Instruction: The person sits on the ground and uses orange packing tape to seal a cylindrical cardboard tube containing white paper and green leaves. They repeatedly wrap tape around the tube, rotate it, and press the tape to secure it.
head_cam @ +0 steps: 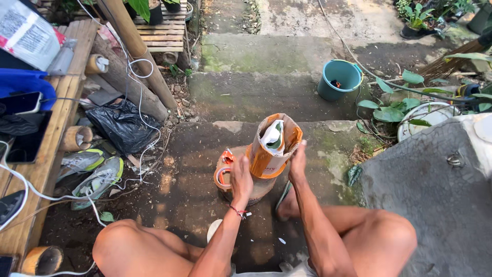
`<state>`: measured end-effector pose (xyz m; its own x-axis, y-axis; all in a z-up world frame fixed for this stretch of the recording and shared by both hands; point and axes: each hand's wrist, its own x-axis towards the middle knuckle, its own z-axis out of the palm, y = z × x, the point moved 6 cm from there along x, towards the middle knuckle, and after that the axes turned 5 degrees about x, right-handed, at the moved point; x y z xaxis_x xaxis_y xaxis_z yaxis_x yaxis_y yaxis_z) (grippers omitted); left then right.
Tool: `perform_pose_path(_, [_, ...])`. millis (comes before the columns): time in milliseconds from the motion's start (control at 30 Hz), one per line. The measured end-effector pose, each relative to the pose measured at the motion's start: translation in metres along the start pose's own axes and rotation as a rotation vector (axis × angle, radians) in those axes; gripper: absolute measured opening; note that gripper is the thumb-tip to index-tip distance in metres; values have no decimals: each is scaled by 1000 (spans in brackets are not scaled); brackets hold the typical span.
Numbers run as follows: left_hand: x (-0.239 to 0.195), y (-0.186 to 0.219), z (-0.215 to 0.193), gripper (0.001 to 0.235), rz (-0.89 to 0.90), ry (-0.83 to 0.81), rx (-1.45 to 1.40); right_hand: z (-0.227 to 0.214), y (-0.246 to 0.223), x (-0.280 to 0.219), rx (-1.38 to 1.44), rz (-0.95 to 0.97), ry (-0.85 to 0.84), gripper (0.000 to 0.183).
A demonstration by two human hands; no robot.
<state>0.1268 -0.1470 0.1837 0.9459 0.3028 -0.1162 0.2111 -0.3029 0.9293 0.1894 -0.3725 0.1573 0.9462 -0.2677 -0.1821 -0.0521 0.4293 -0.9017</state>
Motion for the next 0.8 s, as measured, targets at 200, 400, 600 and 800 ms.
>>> perform_pose_path(200, [81,41,1,71,131,-355,-464,15,9,-61,115,-199,3,81])
perform_pose_path(400, [50,-4,37,73,227,-266,-198,10,69,-46,204,42,213,79])
perform_pose_path(600, [-20,-4,18,62,110,72,-80,-10,58,11,68,85,-50,61])
perform_pose_path(800, [-15,56,-28,58,289,124,-88,-8,12,-2,120,-9,-47,70])
